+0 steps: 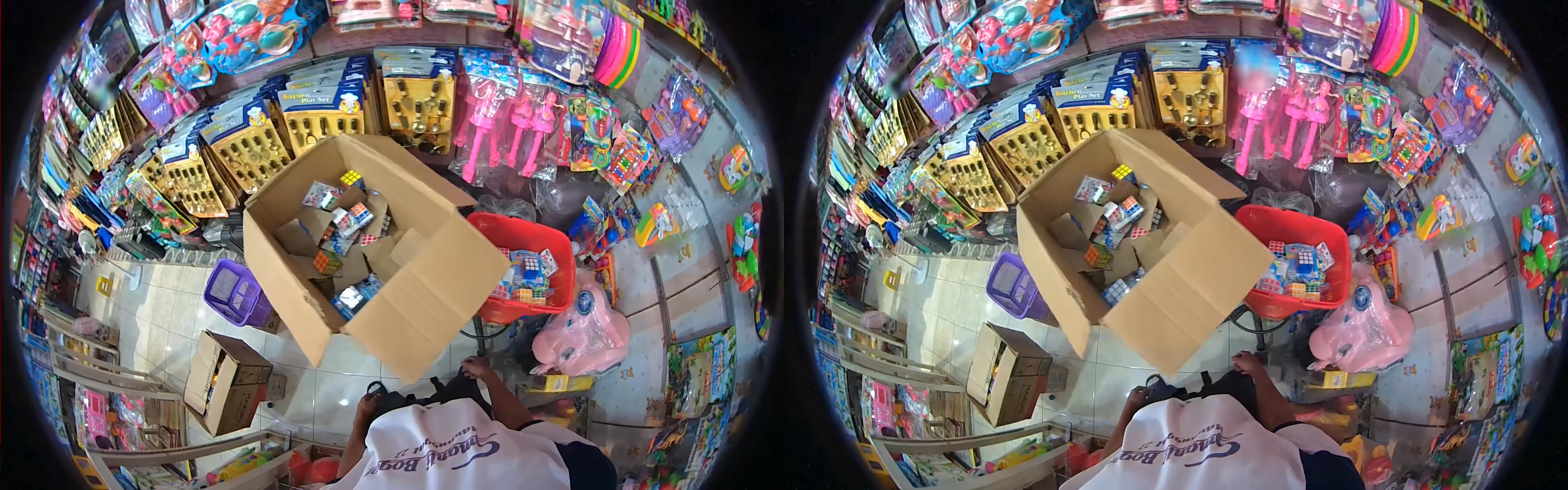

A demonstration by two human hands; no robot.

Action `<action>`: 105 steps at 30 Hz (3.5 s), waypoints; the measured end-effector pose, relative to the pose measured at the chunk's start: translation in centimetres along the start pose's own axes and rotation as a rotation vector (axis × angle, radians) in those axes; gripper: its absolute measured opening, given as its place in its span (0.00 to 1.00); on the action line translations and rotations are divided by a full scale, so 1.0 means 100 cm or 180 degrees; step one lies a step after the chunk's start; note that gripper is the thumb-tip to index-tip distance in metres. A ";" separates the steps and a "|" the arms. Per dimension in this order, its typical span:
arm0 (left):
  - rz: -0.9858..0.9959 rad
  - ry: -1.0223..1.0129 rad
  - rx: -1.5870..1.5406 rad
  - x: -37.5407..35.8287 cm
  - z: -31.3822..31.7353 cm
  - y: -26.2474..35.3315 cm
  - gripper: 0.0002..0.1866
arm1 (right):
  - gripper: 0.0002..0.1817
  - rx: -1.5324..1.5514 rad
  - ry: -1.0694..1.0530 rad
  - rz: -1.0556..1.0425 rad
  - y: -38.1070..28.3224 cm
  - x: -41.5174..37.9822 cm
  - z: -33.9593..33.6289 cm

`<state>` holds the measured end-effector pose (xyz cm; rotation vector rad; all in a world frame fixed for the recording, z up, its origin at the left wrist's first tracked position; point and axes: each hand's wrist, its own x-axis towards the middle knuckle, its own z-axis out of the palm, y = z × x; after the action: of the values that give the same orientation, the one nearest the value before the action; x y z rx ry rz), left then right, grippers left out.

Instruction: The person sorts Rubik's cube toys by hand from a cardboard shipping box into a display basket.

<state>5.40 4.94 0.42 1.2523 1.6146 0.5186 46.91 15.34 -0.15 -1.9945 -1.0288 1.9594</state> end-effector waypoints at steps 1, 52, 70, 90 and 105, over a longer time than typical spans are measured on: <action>-0.1109 0.0012 -0.0609 0.005 -0.015 0.004 0.19 | 0.22 0.0076 0.0033 0.0044 -0.006 0.001 0.014; 0.2753 -0.0538 0.1295 0.280 -0.354 0.469 0.08 | 0.28 -0.2654 0.0660 -0.1705 -0.484 -0.153 0.135; 0.2871 -0.1772 0.2858 0.376 -0.348 0.478 0.22 | 0.21 -0.2832 0.0633 -0.0660 -0.560 -0.032 0.111; 0.4347 -0.1499 0.3917 0.416 -0.302 0.463 0.18 | 0.18 -0.3393 0.2504 -0.1043 -0.560 0.076 0.104; 0.3906 -0.1562 0.2995 0.411 -0.304 0.485 0.27 | 0.37 -0.3533 0.1483 -0.1561 -0.562 0.026 0.082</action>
<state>2.63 66.94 33.80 2.8000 0.4503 0.0719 19.20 56.20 28.12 -2.0748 -2.4359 0.5892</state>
